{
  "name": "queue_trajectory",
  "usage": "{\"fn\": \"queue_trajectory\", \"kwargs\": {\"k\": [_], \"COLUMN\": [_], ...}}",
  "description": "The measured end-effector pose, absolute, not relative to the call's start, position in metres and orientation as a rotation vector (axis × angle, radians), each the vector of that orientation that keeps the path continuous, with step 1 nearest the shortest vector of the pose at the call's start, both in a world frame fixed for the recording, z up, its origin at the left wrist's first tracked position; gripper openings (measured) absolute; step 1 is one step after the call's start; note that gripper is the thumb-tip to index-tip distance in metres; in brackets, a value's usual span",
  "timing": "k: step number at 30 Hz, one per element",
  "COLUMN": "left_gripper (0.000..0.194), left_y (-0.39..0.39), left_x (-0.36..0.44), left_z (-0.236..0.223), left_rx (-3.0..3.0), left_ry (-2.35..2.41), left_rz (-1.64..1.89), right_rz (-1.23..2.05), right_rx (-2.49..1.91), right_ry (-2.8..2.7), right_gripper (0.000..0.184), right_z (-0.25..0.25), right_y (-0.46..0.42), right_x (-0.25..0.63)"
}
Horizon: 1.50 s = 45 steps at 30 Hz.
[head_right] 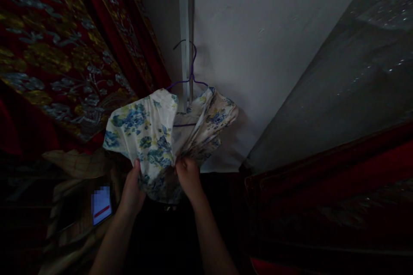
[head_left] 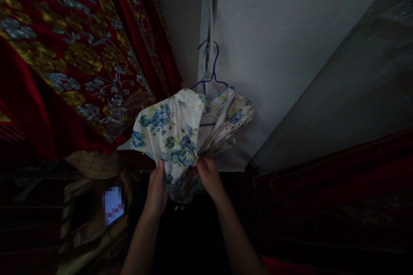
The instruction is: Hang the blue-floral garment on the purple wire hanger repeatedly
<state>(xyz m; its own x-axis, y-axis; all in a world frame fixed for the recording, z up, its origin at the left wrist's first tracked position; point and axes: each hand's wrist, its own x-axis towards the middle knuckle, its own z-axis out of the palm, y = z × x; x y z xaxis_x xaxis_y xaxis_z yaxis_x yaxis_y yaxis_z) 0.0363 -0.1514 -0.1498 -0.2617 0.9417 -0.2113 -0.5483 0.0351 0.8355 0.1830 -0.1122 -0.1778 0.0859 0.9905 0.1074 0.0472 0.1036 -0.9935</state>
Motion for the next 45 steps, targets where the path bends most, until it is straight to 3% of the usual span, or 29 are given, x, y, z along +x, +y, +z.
{"fn": "queue_trajectory", "kwargs": {"k": [4, 6, 11, 17, 24, 29, 34, 37, 41, 45], "left_gripper": [0.049, 0.043, 0.026, 0.009, 0.015, 0.012, 0.038, 0.018, 0.011, 0.011], "left_y": [-0.154, -0.157, -0.158, -0.153, -0.138, -0.107, -0.082, -0.067, -0.060, -0.069], "left_x": [0.037, 0.046, 0.076, 0.095, 0.096, 0.078, 0.082, 0.084, 0.082, 0.081], "left_z": [-0.169, -0.184, -0.210, -0.204, -0.206, -0.159, -0.050, -0.002, 0.008, -0.008], "left_rx": [0.733, 1.037, 1.640, 1.611, 1.772, 1.775, 1.971, 2.279, 2.450, 2.269], "left_ry": [1.361, 1.427, 1.152, 1.120, 1.130, 1.139, 0.867, 0.833, 0.926, 0.986], "left_rz": [2.234, 2.394, 1.609, 1.479, 1.288, 1.344, 1.696, 1.655, 1.751, 1.865], "right_rz": [1.105, 1.160, 1.319, 1.496, 1.110, 1.051, 1.048, 0.943, 0.726, 0.732], "right_rx": [-1.156, -1.127, -1.032, -1.029, -0.836, -0.750, -0.788, -0.775, -0.819, -0.858], "right_ry": [-1.179, -1.113, -1.167, -1.150, -0.895, -1.018, -1.218, -1.322, -1.343, -1.289], "right_gripper": [0.049, 0.051, 0.053, 0.049, 0.028, 0.035, 0.040, 0.039, 0.039, 0.039], "right_z": [-0.180, -0.182, -0.177, -0.133, -0.001, 0.015, 0.000, 0.000, -0.019, -0.051], "right_y": [-0.134, -0.148, -0.163, -0.139, -0.054, -0.058, -0.081, -0.082, -0.080, -0.078], "right_x": [0.190, 0.192, 0.195, 0.215, 0.237, 0.226, 0.222, 0.226, 0.222, 0.207]}}
